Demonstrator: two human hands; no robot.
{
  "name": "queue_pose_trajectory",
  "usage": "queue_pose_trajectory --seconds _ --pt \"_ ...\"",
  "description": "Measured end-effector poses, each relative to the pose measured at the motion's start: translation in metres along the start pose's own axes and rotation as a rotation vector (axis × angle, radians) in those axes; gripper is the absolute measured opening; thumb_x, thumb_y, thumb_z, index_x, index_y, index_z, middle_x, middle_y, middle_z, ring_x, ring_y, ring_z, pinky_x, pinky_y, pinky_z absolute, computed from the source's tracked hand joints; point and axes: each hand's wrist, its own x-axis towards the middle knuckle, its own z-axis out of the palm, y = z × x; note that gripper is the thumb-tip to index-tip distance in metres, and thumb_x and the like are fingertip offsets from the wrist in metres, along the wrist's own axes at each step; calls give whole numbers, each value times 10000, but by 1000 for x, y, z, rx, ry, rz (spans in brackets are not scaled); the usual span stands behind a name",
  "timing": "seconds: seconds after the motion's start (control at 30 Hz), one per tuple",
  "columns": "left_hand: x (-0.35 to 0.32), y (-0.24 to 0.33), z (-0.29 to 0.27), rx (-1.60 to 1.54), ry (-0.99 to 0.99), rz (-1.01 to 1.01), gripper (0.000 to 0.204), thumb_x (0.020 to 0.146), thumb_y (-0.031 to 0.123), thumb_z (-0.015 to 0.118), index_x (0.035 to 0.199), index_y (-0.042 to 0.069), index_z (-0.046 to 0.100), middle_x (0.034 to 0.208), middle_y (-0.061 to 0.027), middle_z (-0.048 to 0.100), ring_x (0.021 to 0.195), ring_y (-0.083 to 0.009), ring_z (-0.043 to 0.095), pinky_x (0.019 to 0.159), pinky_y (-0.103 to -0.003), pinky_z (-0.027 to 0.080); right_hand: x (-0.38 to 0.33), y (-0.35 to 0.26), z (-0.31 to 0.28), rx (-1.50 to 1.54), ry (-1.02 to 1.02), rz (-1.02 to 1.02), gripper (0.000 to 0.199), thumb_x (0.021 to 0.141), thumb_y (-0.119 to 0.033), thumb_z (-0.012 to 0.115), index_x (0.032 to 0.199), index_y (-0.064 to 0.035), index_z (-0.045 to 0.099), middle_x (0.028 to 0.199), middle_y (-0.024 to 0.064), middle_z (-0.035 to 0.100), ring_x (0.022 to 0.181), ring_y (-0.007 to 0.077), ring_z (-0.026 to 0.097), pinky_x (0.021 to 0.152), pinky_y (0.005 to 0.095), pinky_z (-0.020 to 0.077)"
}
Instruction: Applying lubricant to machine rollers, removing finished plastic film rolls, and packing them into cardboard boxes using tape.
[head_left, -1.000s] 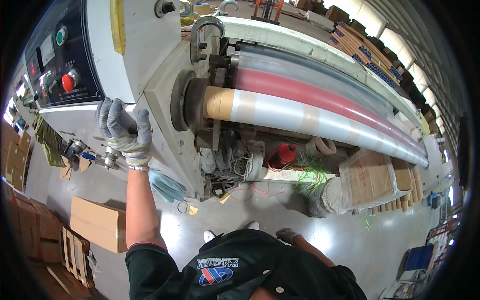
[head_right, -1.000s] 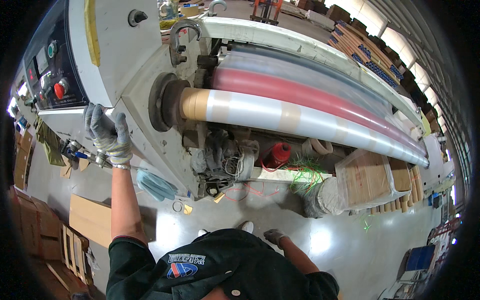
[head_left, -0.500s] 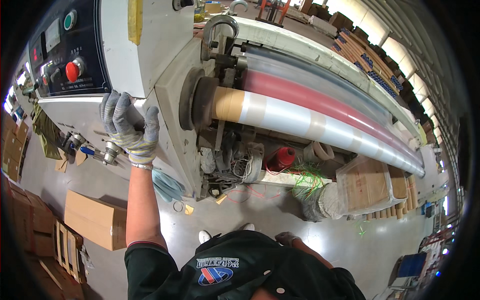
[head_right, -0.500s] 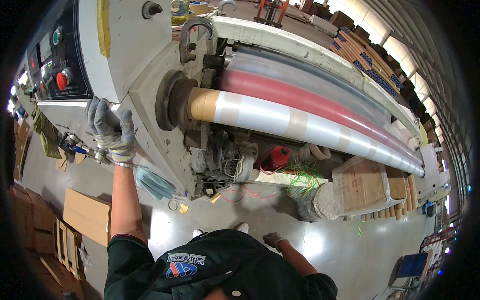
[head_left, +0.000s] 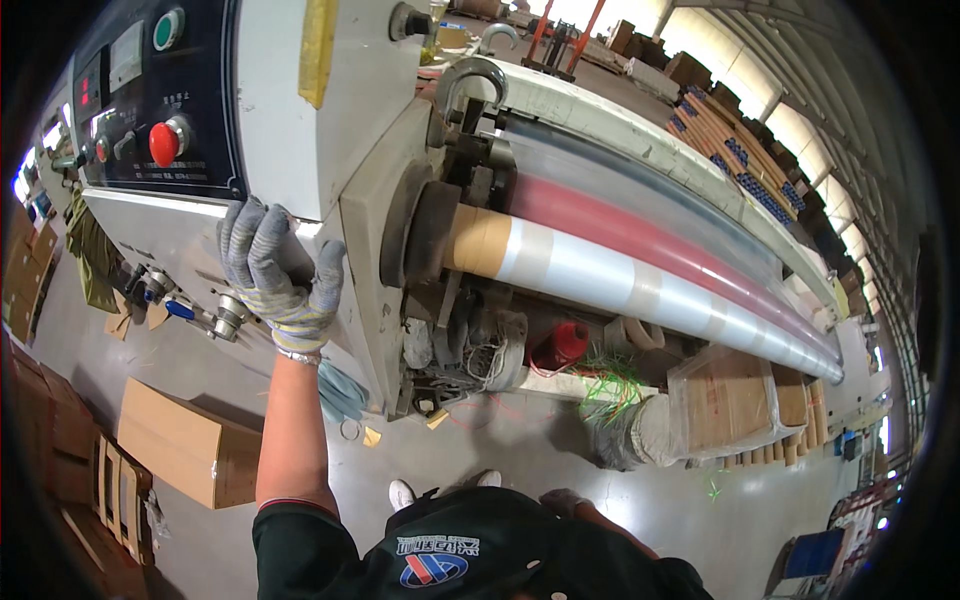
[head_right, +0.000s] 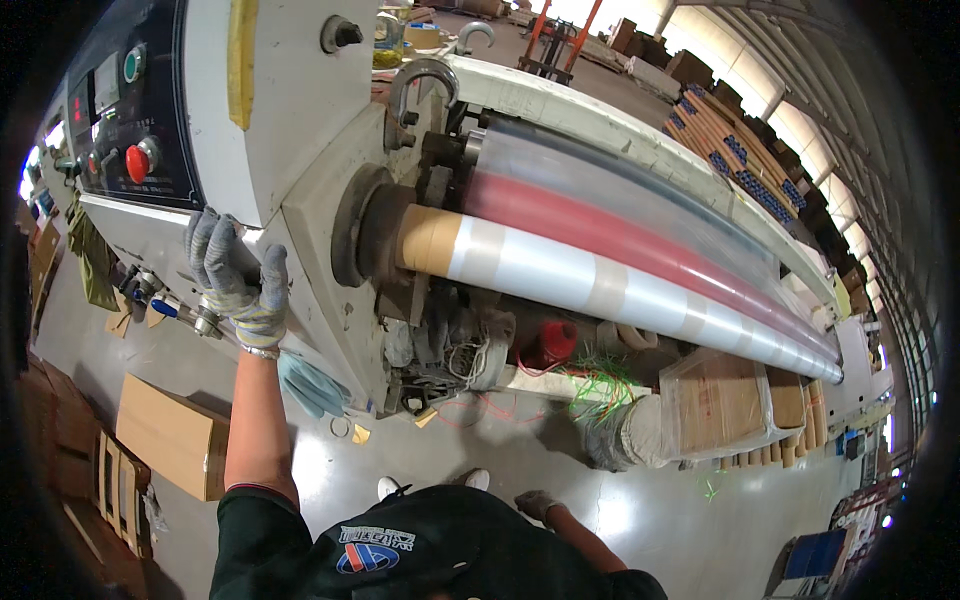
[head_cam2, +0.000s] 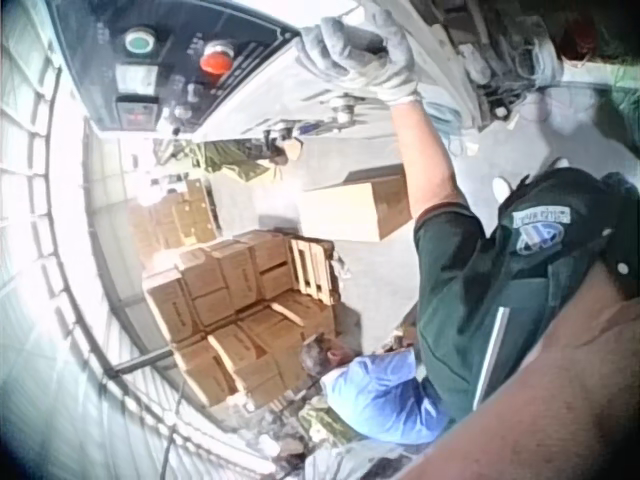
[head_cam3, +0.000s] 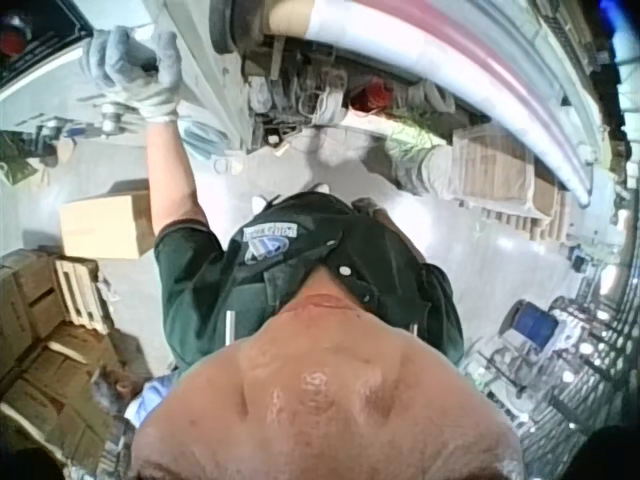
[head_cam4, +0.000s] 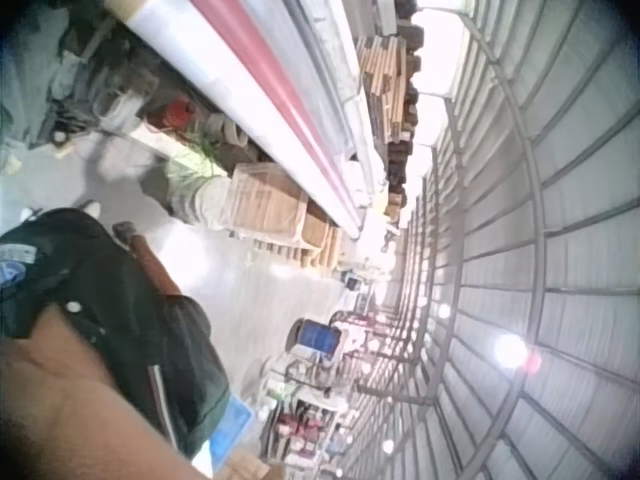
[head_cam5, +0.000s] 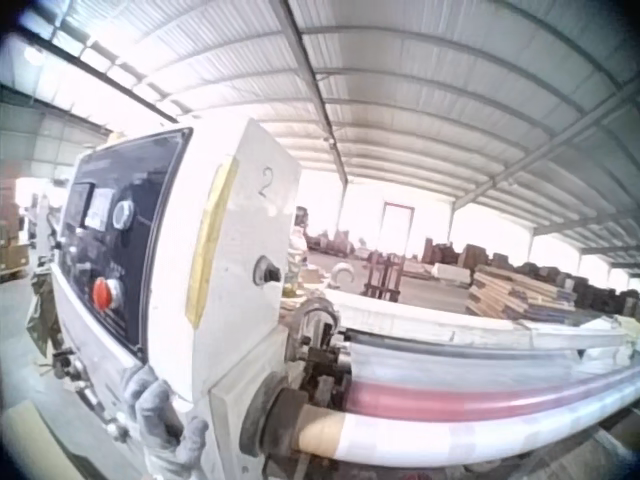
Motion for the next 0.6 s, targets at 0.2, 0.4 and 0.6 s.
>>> queue_pose_trajectory --seconds 0.2,0.4,0.6 --pt "3 -1 -11 61 -40 11 529 670 289 742 1120 87 552 1135 -113 506 1101 -352 473 963 -490 375 18 32 16 -83 33 -103 388 877 -391 467 957 -68 667 1020 111 660 955 258 609 873 348 446" --pt "5 -3 -17 100 -44 0 550 662 324 732 1131 101 551 1130 -104 511 1115 -353 471 974 -494 372 -10 -25 -13 -201 -15 -160 262 857 -264 498 963 -80 652 1053 128 644 981 289 602 861 360 458" --pt "2 -5 -13 83 -51 -10 514 670 342 713 1100 112 549 1111 -96 522 1091 -351 488 961 -510 377 1 -33 -11 12 -19 20 317 881 -304 450 1005 -91 650 1074 109 642 1013 269 592 886 348 448"
